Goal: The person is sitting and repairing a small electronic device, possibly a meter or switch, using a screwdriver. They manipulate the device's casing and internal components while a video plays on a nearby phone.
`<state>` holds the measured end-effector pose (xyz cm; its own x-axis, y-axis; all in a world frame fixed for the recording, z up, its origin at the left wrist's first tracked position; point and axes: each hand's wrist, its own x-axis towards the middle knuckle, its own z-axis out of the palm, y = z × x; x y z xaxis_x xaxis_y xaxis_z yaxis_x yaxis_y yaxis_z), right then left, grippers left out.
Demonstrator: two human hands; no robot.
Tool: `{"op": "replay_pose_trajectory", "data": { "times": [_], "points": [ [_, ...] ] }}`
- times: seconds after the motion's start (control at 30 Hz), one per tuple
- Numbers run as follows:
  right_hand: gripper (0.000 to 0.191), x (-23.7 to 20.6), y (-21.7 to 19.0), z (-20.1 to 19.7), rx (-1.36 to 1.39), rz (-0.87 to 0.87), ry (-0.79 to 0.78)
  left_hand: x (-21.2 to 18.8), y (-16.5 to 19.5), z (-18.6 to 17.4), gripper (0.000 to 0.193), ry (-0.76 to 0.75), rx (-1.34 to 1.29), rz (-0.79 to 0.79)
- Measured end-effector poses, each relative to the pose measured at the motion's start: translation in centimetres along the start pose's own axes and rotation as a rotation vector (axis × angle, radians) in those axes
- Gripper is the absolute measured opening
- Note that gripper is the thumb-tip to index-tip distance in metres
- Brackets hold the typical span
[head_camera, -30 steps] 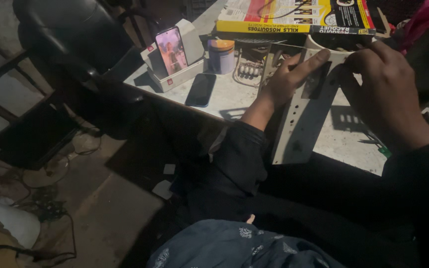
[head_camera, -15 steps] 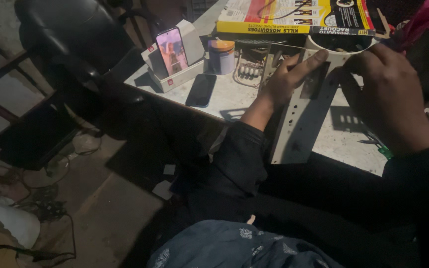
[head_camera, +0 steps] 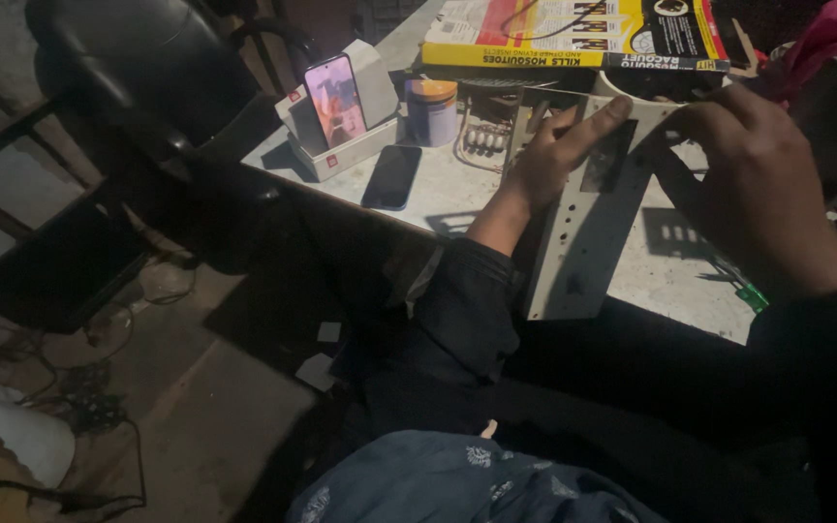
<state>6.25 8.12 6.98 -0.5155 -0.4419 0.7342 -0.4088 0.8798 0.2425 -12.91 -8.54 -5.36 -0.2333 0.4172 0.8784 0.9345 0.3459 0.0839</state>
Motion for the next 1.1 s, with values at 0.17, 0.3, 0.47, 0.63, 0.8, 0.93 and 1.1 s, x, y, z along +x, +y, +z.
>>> {"op": "replay_pose_trajectory", "data": {
  "times": [0.17,0.3,0.47,0.63,0.8,0.93,1.1],
  "points": [
    [0.016,-0.4,0.1,0.3,0.036,0.098,-0.051,0.4,-0.2,0.5,0.069,0.017,-0.113,0.1],
    [0.014,-0.2,-0.2,0.3,0.027,0.053,0.009,-0.1,0.0,0.0,0.066,-0.058,-0.179,-0.016],
    [0.011,0.4,-0.5,0.0,-0.102,-0.069,0.046,-0.6,0.5,-0.3,0.059,-0.056,-0.226,-0.155],
    [0.021,0.0,-0.2,0.0,0.006,0.013,0.003,-0.8,0.0,0.4,0.059,-0.025,-0.143,-0.07],
    [0.011,-0.8,0.3,0.6,0.035,0.064,-0.019,0.2,0.4,0.3,0.062,-0.015,-0.037,-0.011],
    [0.019,-0.8,0.4,0.7,-0.04,-0.003,0.049,0.9,1.7,-1.0,0.022,-0.186,-0.512,-0.639],
    [0.019,-0.5,0.4,0.0,0.01,-0.014,0.027,0.2,1.8,-1.1,0.06,-0.025,-0.096,-0.092]
  ]
}}
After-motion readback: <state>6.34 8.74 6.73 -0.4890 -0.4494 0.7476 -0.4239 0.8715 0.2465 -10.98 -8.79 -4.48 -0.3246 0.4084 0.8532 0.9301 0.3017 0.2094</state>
